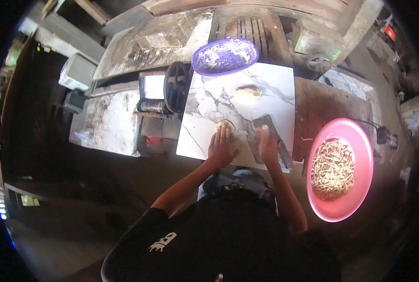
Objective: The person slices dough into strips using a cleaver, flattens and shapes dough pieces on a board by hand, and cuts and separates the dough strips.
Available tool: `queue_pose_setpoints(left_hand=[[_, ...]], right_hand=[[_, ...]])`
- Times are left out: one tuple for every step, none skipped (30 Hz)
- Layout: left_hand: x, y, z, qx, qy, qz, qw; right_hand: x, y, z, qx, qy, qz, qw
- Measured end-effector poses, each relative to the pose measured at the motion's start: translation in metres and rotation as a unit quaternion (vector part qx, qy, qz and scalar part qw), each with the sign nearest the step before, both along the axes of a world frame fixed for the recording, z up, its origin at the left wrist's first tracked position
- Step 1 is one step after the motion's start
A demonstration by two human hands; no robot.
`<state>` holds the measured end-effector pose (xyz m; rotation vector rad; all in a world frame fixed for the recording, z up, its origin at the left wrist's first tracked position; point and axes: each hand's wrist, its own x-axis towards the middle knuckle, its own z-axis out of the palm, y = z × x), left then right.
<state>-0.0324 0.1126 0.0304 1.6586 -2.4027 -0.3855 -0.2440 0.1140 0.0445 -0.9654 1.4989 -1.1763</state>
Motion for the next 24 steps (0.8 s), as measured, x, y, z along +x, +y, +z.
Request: queue_pose_setpoints(left_hand=[[0.002, 0.001, 0.000, 0.003, 0.008, 0.013, 1.000], [0.006, 0.000, 0.004, -0.005, 0.000, 0.000, 1.000], [0.009, 0.001, 0.007, -0.014, -0.009, -0.011, 1.000], [0.007, 0.005, 0.013, -0.010, 0.000, 0.009, 1.000], [0.004, 0.009, 0.021, 0.025, 0.003, 0.024, 0.999], [0.001, 0.009, 0.024, 0.058, 0.008, 0.041, 0.997], [-0.003, 0.014, 0.018, 0.052, 0.029, 0.051, 0.997], [-0.006, 0.018, 0.013, 0.055, 0.040, 0.074, 0.995], [-0.009, 0.023, 0.007, 0.027, 0.050, 0.093, 0.994], [-0.014, 0.027, 0.000, -0.001, 0.059, 0.109, 0.992], [-0.019, 0.030, -0.006, -0.014, 0.056, 0.122, 0.991], [-0.021, 0.033, -0.003, -0.013, 0.061, 0.135, 0.989], [-0.022, 0.035, 0.001, 0.034, 0.029, 0.133, 0.990], [-0.022, 0.036, 0.005, 0.081, -0.004, 0.127, 0.989], [-0.019, 0.036, 0.009, 0.090, -0.002, 0.115, 0.989], [-0.017, 0.036, 0.009, 0.092, 0.002, 0.119, 0.989], [-0.016, 0.035, 0.011, 0.105, 0.004, 0.111, 0.988], [-0.015, 0.032, 0.013, 0.117, 0.007, 0.104, 0.988], [-0.014, 0.030, 0.016, 0.119, 0.011, 0.105, 0.987], [-0.012, 0.029, 0.019, 0.123, 0.001, 0.086, 0.989], [-0.009, 0.027, 0.023, 0.126, -0.009, 0.068, 0.990], [-0.008, 0.026, 0.026, 0.130, -0.006, 0.066, 0.989], [-0.006, 0.026, 0.028, 0.101, -0.021, 0.057, 0.993], [-0.004, 0.020, 0.031, 0.065, -0.037, 0.051, 0.996]], right_hand=[[0.008, -0.017, -0.004, -0.050, 0.107, 0.041, 0.992], [0.020, -0.034, 0.008, -0.048, 0.114, 0.057, 0.991], [0.035, -0.052, 0.029, -0.076, 0.231, 0.096, 0.965], [0.050, -0.067, 0.040, -0.105, 0.344, 0.136, 0.923], [0.061, -0.082, 0.038, -0.108, 0.351, 0.158, 0.917], [0.072, -0.098, 0.031, -0.171, 0.384, 0.178, 0.890], [0.085, -0.106, 0.030, -0.235, 0.412, 0.199, 0.858], [0.095, -0.109, 0.028, -0.240, 0.414, 0.222, 0.850], [0.105, -0.110, 0.029, -0.230, 0.437, 0.257, 0.831], [0.114, -0.111, 0.030, -0.220, 0.460, 0.289, 0.810], [0.120, -0.111, 0.027, -0.234, 0.469, 0.309, 0.794], [0.126, -0.109, 0.026, -0.237, 0.470, 0.321, 0.787], [0.132, -0.107, 0.026, -0.227, 0.490, 0.336, 0.771], [0.138, -0.106, 0.026, -0.216, 0.511, 0.348, 0.756], [0.143, -0.103, 0.022, -0.223, 0.529, 0.339, 0.745], [0.146, -0.102, 0.020, -0.223, 0.530, 0.344, 0.742], [0.147, -0.101, 0.018, -0.225, 0.547, 0.329, 0.737], [0.150, -0.100, 0.022, -0.232, 0.555, 0.318, 0.733], [0.152, -0.100, 0.025, -0.239, 0.564, 0.308, 0.728], [0.153, -0.105, 0.024, -0.236, 0.565, 0.311, 0.727], [0.153, -0.115, 0.022, -0.244, 0.559, 0.315, 0.727], [0.150, -0.122, 0.018, -0.249, 0.553, 0.320, 0.728], [0.147, -0.129, 0.010, -0.242, 0.555, 0.319, 0.730], [0.145, -0.143, 0.000, -0.257, 0.554, 0.322, 0.724]])
